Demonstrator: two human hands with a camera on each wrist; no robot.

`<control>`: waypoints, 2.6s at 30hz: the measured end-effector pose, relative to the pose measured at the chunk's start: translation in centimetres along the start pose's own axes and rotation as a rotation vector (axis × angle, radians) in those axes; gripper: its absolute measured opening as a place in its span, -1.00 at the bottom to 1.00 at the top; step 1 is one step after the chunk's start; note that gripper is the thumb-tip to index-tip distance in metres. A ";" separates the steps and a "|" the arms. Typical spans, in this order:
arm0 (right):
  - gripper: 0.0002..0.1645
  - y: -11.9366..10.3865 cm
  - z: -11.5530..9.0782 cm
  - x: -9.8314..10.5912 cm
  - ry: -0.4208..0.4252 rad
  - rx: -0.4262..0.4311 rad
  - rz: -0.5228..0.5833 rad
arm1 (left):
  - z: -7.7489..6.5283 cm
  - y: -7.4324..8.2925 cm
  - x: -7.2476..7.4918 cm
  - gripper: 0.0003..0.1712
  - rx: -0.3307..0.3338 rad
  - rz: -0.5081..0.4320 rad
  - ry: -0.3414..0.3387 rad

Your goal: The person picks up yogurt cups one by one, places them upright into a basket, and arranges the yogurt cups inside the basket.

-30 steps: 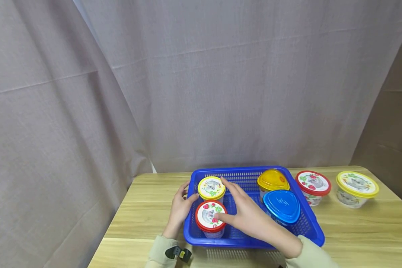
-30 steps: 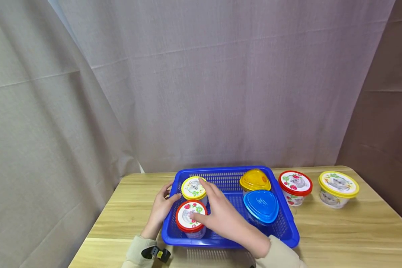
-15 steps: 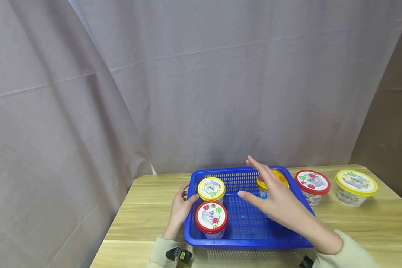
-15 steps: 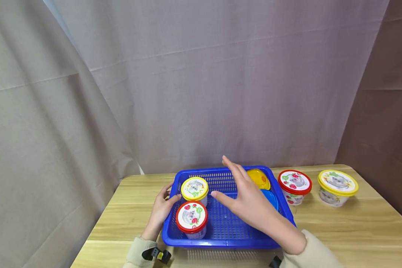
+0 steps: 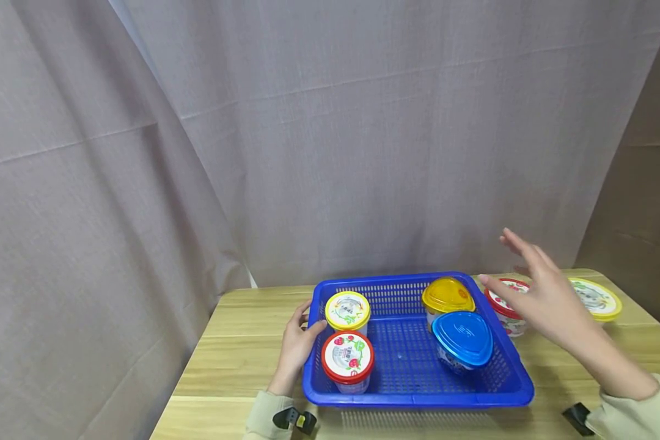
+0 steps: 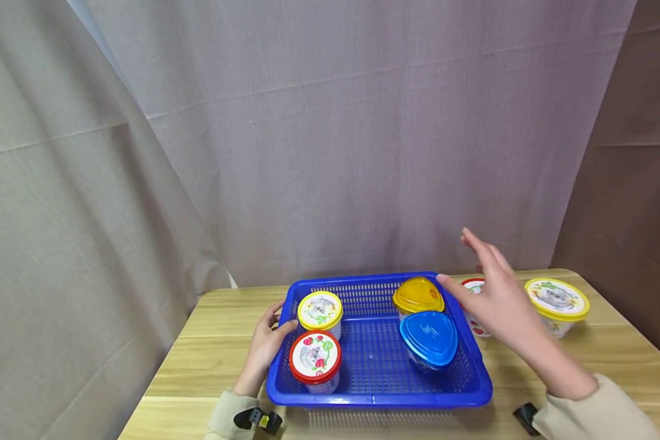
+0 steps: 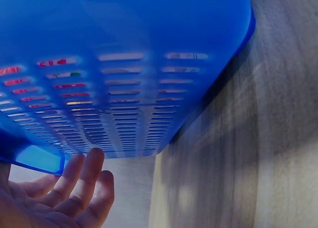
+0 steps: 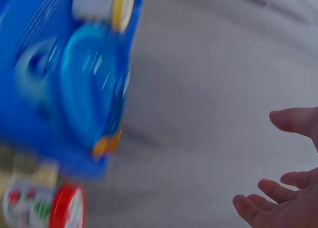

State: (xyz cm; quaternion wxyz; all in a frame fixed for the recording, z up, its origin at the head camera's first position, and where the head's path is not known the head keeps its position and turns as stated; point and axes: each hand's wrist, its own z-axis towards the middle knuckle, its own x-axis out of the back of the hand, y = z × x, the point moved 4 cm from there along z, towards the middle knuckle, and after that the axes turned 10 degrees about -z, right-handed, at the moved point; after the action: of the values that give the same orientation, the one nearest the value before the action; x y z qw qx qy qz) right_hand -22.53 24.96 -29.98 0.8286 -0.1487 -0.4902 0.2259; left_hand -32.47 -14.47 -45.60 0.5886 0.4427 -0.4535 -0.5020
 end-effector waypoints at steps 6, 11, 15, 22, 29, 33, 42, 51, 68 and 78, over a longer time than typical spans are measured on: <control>0.09 5.9 0.5 0.5 0.029 -0.076 -0.090 | -0.2 0.1 0.0 -0.27 0.012 -0.014 -0.001; 0.08 10.0 0.7 0.3 0.057 -0.104 -0.164 | -0.2 0.1 0.0 -0.27 0.010 -0.009 0.002; 0.11 12.7 0.6 0.0 0.066 -0.107 -0.199 | -0.1 0.1 0.0 -0.28 0.003 -0.005 0.007; 0.28 16.7 0.0 -0.9 -0.012 -0.209 -0.214 | -0.1 0.1 -0.2 -0.26 0.002 -0.013 0.003; 0.36 18.8 -0.6 -1.6 -0.045 -0.245 -0.208 | -0.2 0.3 -0.3 -0.26 0.004 -0.014 0.004; 0.33 19.4 -0.4 -1.9 -0.026 -0.227 -0.214 | -0.2 0.4 -0.2 -0.26 0.008 -0.019 0.008; 0.40 20.6 -0.3 -2.2 -0.067 -0.313 -0.219 | -0.1 0.3 -0.2 -0.26 0.012 -0.026 0.015; 0.18 22.3 -0.9 -2.2 -0.007 -0.270 -0.203 | -1.2 2.8 -0.3 -0.32 0.011 -0.034 0.006; 0.21 24.8 -1.1 -1.8 -0.166 -0.371 -0.254 | 0.0 -0.1 -0.1 -0.25 -0.005 -0.069 0.002; 0.06 25.0 -1.4 -2.3 -0.151 -0.296 -0.206 | 0.0 -0.1 -0.2 -0.27 0.000 -0.070 0.006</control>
State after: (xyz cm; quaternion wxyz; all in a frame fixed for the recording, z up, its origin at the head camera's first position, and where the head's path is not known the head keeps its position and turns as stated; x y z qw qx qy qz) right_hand -28.00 45.05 -44.03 0.7775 -0.2005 -0.5912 0.0760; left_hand -32.51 -14.25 -45.73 0.5721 0.4594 -0.4360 -0.5211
